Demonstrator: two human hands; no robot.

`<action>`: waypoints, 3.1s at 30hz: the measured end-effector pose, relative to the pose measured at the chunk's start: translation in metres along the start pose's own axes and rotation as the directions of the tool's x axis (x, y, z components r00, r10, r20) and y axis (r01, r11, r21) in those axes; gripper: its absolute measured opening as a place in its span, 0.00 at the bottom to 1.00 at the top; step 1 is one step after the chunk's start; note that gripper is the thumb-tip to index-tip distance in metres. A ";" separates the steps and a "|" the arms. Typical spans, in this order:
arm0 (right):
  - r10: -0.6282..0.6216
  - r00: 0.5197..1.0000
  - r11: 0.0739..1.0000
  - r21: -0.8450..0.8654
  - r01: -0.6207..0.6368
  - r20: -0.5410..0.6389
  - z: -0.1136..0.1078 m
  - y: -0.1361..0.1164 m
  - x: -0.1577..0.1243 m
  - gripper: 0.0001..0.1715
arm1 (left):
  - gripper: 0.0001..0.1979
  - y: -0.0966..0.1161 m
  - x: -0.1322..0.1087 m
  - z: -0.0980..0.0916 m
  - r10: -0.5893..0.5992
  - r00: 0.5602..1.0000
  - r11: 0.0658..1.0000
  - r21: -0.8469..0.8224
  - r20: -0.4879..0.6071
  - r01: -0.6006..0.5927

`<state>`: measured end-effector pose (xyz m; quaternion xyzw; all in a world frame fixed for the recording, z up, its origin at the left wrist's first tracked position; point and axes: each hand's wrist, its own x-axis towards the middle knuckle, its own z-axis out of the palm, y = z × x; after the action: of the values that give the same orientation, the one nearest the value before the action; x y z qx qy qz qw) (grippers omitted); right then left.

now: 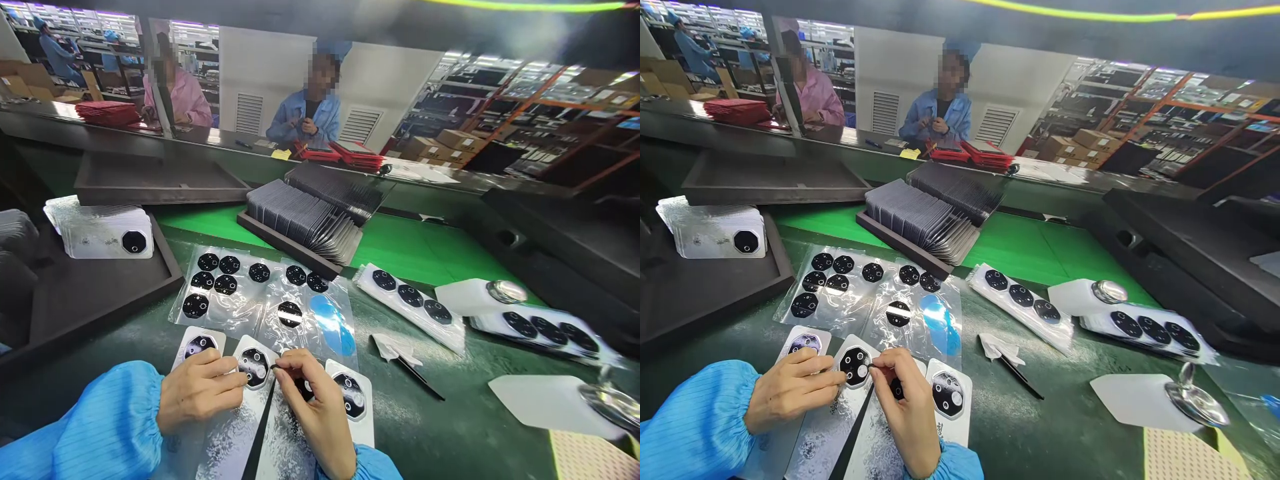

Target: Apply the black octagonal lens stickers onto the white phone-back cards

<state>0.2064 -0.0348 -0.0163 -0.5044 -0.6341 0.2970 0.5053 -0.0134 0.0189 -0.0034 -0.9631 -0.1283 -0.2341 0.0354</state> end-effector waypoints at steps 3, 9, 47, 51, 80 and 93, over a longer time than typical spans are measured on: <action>0.009 0.999 1.000 -0.016 -0.008 0.032 0.000 -0.001 0.001 0.05 | 0.12 0.000 -0.001 0.000 -0.022 1.000 1.000 -0.016 0.015 0.023; -0.027 0.998 0.999 -0.046 0.029 0.057 0.000 0.000 0.002 0.05 | 0.10 -0.001 0.000 0.005 0.019 1.000 0.990 -0.140 -0.005 -0.020; -0.045 0.990 0.995 -0.078 0.055 0.133 0.002 0.001 0.002 0.07 | 0.12 -0.003 0.005 0.004 0.127 0.991 0.979 -0.168 0.037 -0.119; -0.091 0.987 0.983 -0.148 0.110 0.132 0.003 0.003 0.002 0.07 | 0.14 -0.001 0.005 0.003 0.115 0.992 0.984 -0.146 0.051 -0.106; -0.287 0.945 0.809 -0.490 0.326 0.154 0.023 0.003 0.004 0.12 | 0.16 0.000 0.004 0.006 0.155 0.988 0.985 -0.077 0.011 -0.154; -0.243 0.962 0.870 -0.411 0.273 0.126 0.024 0.005 0.004 0.10 | 0.15 0.000 0.002 0.004 0.130 0.991 0.986 -0.109 0.015 -0.127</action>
<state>0.1860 -0.0262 -0.0265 -0.5022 -0.7623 0.0993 0.3961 -0.0102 0.0202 -0.0064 -0.9723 -0.0535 -0.2274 -0.0030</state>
